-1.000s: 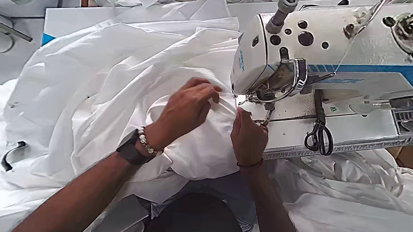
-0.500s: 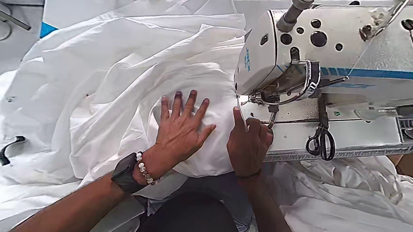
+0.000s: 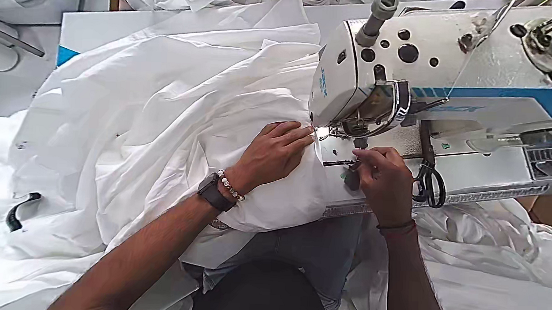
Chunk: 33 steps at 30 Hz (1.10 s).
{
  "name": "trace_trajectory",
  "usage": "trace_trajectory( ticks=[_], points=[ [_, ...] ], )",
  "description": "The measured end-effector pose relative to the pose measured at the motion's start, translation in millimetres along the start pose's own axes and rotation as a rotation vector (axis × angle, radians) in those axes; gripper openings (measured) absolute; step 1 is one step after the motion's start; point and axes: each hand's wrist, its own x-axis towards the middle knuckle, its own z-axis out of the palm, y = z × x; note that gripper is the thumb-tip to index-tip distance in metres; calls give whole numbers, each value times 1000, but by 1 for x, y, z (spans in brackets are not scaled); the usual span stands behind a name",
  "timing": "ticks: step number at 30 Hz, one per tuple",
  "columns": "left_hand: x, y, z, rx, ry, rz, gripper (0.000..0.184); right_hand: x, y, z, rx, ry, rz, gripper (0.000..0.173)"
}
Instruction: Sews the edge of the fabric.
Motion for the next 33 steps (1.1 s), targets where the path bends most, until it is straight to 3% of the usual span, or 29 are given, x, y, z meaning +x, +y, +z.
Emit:
trace_trajectory(
  ticks=[3, 8, 13, 16, 20, 23, 26, 28, 30, 33],
  points=[
    [1, -9, -4, -11, -21, 48, 39, 6, -23, 22, 16, 11, -71, 24],
    [4, -20, -8, -39, -53, 105, 40, -1, -57, 55, -5, 192, -123, 20],
    [14, -52, -11, -45, -129, 248, 41, -24, -64, 62, -71, 130, -257, 37],
    [18, -59, -12, -38, -131, 301, 40, -29, -70, 67, -162, 212, -182, 34],
    [6, -18, -4, -14, -68, 103, 45, -25, -70, 63, -113, 282, -17, 22],
    [-4, 7, 4, 67, -67, -43, 59, -8, -71, 54, -58, 142, 166, 29],
    [-9, 14, 5, 80, 0, -66, 46, 12, -91, 38, -5, 13, 165, 23],
    [-14, 22, 4, 72, -45, -119, 45, 4, -97, 32, 97, 2, 182, 17],
    [-16, 27, 7, 77, -72, -156, 48, -30, -100, 30, 227, -40, 224, 47],
    [-15, 24, 9, 94, -86, -154, 49, -96, -118, 29, 511, -129, 381, 53]
  ],
)
